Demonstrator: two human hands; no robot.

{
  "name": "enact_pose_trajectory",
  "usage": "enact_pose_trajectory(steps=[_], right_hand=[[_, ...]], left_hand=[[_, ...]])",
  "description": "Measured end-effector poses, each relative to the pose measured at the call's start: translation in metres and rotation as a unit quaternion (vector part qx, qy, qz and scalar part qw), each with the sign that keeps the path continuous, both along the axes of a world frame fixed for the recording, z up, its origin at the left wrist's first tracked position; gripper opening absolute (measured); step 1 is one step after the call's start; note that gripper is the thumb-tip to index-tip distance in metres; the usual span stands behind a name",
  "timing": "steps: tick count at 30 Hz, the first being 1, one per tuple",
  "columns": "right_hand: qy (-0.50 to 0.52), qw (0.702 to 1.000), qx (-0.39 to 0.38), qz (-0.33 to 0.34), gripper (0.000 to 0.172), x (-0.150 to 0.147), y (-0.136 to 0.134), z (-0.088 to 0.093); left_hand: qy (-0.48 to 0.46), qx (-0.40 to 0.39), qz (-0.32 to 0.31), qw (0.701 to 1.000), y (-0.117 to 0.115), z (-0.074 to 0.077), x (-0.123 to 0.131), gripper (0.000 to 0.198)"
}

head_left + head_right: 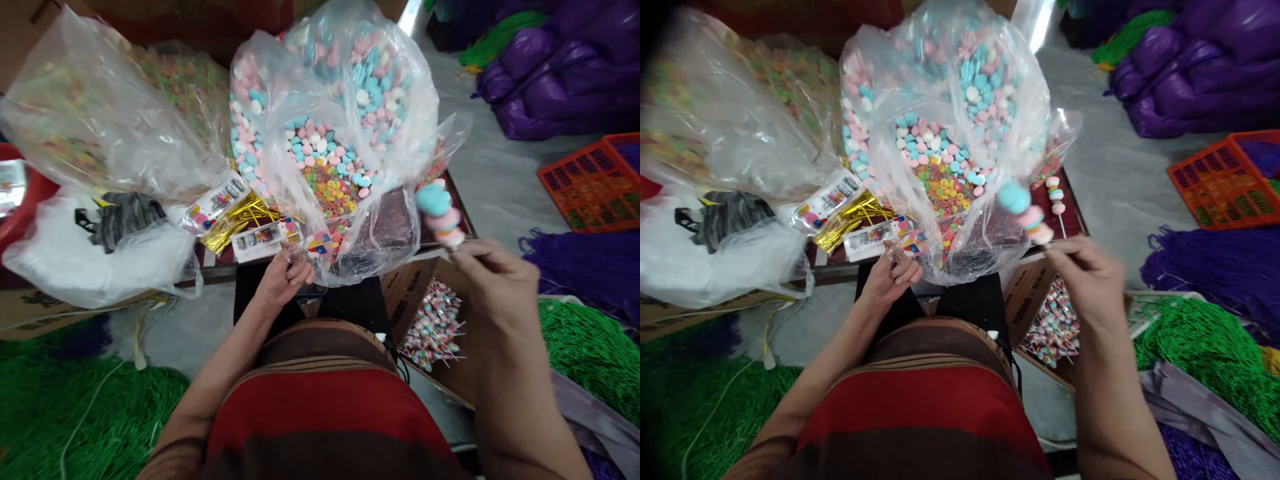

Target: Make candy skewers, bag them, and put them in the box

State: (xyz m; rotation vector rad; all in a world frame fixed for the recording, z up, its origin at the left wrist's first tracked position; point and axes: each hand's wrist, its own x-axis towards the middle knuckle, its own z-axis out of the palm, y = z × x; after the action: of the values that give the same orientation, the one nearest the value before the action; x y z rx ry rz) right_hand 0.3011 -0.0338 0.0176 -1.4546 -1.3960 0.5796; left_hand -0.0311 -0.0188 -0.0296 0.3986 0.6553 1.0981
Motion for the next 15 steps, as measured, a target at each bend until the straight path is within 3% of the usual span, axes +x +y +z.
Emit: enact_pose_trajectory(steps=[2, 5, 15], right_hand=[[-0.027, 0.996, -0.001, 0.091, 0.010, -0.023, -0.006, 0.006], [-0.065, 0.986, 0.004, 0.153, 0.017, -0.043, -0.006, 0.006], [-0.142, 0.971, 0.016, 0.191, 0.018, -0.046, -0.004, 0.003]], left_hand=[[0.022, -0.020, 0.008, 1.000, 0.000, 0.002, 0.002, 0.054], [0.039, -0.044, 0.016, 0.998, -0.001, 0.005, 0.001, 0.056], [0.045, 0.011, 0.024, 0.999, -0.004, 0.001, -0.004, 0.053]])
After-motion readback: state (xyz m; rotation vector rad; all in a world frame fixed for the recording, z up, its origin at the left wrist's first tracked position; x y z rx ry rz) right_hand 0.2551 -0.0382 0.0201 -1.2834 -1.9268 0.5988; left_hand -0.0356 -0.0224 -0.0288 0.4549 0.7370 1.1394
